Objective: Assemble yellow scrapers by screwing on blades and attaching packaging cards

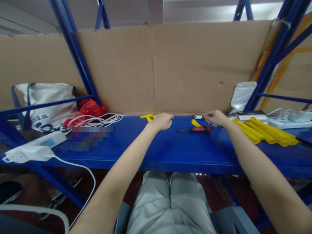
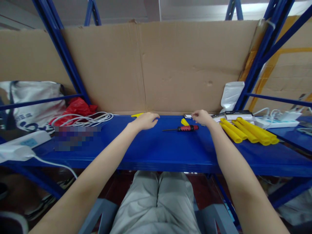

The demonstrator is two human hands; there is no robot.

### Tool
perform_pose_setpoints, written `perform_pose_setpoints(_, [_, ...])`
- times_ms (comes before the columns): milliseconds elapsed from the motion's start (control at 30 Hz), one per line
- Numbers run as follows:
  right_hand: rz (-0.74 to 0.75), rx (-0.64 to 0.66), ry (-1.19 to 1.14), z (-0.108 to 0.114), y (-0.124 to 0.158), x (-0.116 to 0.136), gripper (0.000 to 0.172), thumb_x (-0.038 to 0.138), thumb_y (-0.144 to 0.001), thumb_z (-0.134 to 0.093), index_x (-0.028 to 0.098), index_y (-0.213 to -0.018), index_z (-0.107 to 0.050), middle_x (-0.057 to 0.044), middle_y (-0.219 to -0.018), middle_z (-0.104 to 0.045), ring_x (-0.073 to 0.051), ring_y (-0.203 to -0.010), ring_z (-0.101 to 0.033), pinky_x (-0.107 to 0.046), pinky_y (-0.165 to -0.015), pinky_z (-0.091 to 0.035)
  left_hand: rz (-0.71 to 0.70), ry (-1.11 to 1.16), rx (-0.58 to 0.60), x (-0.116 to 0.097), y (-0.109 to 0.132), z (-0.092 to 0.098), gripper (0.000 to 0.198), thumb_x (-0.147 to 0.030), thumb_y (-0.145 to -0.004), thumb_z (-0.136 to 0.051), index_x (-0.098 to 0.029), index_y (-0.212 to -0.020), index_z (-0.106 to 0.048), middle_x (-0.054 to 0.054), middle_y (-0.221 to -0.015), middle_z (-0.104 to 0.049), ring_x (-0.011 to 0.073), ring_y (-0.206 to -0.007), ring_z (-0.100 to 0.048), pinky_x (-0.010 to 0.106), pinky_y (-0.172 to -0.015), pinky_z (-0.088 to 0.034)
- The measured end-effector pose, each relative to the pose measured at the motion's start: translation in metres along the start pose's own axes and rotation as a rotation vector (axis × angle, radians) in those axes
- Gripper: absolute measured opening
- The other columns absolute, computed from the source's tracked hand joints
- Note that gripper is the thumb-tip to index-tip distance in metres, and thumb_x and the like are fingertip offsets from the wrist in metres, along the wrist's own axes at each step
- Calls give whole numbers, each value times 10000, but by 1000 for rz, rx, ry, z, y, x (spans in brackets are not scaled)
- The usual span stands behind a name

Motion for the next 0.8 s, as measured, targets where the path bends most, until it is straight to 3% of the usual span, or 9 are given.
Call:
perform_pose_setpoints(167, [163, 15, 64, -14, 4, 2, 191, 211, -784, -527, 151, -822, -705, -37, -721, -705, -161, -671, -648, -227, -612, -479, 175, -319, 23, 37, -1, 21, 300, -166, -785, -515, -162, -1039, -674, 160, -1084, -662, 319, -1068, -586, 406, -912, -421])
perform_pose_setpoints(300, [199, -22, 68, -16, 2, -3, 201, 207, -775, -515, 156, -808, -706, -38, -702, -702, -170, -678, -645, -240, -630, -476, 239, -428, 54, 58, -3, 26, 286, -206, -772, -547, -173, -1020, -686, 161, -1057, -671, 312, -1002, -613, 364, -833, -452])
perform_pose_setpoints(500, [220, -52, 52, -17, 2, -7, 212, 220, -773, -500, 171, -786, -705, -33, -692, -699, -171, -673, -640, -248, -633, -479, 173, -443, 27, 77, -10, 9, 274, -235, -820, -483, -153, -976, -693, 170, -1064, -663, 295, -1019, -605, 351, -869, -415])
perform_pose_setpoints(667, [203, -46, 50, -16, 4, -6, 216, 233, -775, -494, 168, -779, -701, -34, -693, -698, -171, -663, -636, -245, -619, -474, 88, -477, 79, 79, -10, -20, 385, -325, -904, -345, -140, -1007, -667, 180, -1119, -638, 278, -1096, -565, 364, -944, -358])
perform_pose_setpoints(800, [187, -40, 50, -15, 7, -3, 218, 233, -778, -491, 167, -792, -698, -29, -697, -697, -163, -647, -631, -238, -606, -467, 104, -437, 63, 74, -9, -35, 385, -336, -882, -401, -100, -1096, -617, 227, -1151, -609, 322, -1122, -540, 419, -960, -340])
Point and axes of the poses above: each hand's wrist, its own y-axis away from the middle knuckle, its own z-axis out of the back of the hand, x = y × z, the point moved 4 cm from there along -y, towards the middle knuckle
